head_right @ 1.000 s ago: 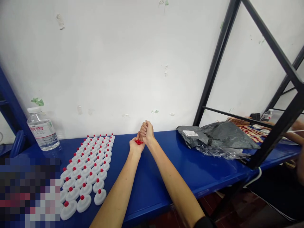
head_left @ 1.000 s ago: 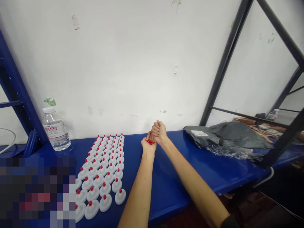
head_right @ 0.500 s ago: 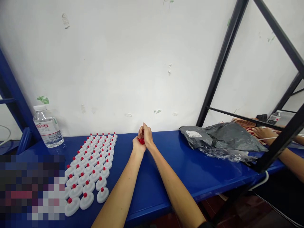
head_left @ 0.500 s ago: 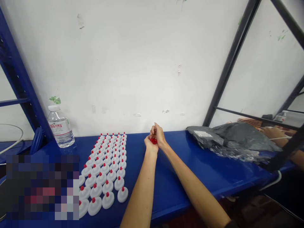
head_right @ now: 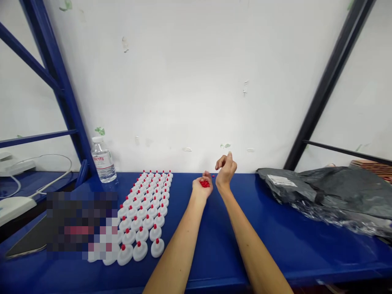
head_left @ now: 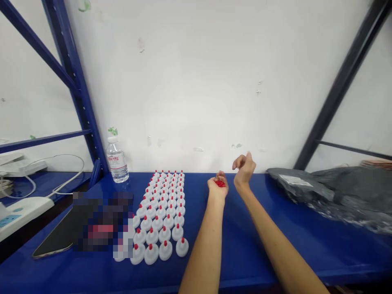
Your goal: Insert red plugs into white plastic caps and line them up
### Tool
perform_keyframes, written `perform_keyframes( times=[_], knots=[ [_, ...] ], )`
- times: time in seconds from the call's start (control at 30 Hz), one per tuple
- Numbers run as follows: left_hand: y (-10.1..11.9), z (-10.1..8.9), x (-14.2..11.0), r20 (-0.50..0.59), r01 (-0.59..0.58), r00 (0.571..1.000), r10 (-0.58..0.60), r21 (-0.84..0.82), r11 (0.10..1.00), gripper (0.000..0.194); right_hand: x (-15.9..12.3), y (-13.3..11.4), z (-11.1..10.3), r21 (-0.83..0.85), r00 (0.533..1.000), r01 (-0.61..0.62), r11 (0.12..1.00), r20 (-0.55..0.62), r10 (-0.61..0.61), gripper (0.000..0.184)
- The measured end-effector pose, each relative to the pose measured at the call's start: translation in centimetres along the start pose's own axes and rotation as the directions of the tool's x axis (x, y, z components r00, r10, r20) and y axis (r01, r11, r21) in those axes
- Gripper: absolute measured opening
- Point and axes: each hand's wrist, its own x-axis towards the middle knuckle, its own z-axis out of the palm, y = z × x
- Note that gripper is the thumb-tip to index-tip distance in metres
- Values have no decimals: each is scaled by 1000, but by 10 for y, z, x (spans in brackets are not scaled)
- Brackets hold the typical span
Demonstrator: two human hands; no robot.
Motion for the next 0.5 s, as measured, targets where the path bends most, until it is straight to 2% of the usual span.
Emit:
perform_keyframes(
  times=[0.03, 0.07, 0.1, 0.13, 0.27, 0.4, 0.5],
  knots=[
    [4, -1, -1, 10, 12, 1000, -12, -7, 1000, 24, 6, 4, -8, -181, 1000, -25, 983, 4, 26, 57],
    [7, -2, -2, 24, 23, 999, -22, -11, 1000, 24, 11, 10, -16, -389, 997, -63, 919, 23, 79, 56],
    [11, -4, -2, 40, 28, 999, -27, -14, 1000, 26, 15, 17, -25, -600, 984, -81, 796, 77, 158, 56],
    [15, -5, -2, 56, 29, 998, -29, -14, 999, 27, 17, 25, -34, -695, 970, -83, 714, 109, 219, 52],
    [25, -9, 1, 110, 15, 994, -16, 12, 1000, 32, 11, 52, -51, -840, 918, -80, 537, 148, 368, 33],
    [30, -12, 6, 147, -18, 989, 13, 34, 999, 31, -2, 68, -40, -897, 874, -20, 442, 199, 443, 35],
    [35, -13, 13, 173, -21, 985, 11, 56, 998, 32, -4, 77, -33, -913, 853, 19, 407, 228, 470, 29]
  ],
)
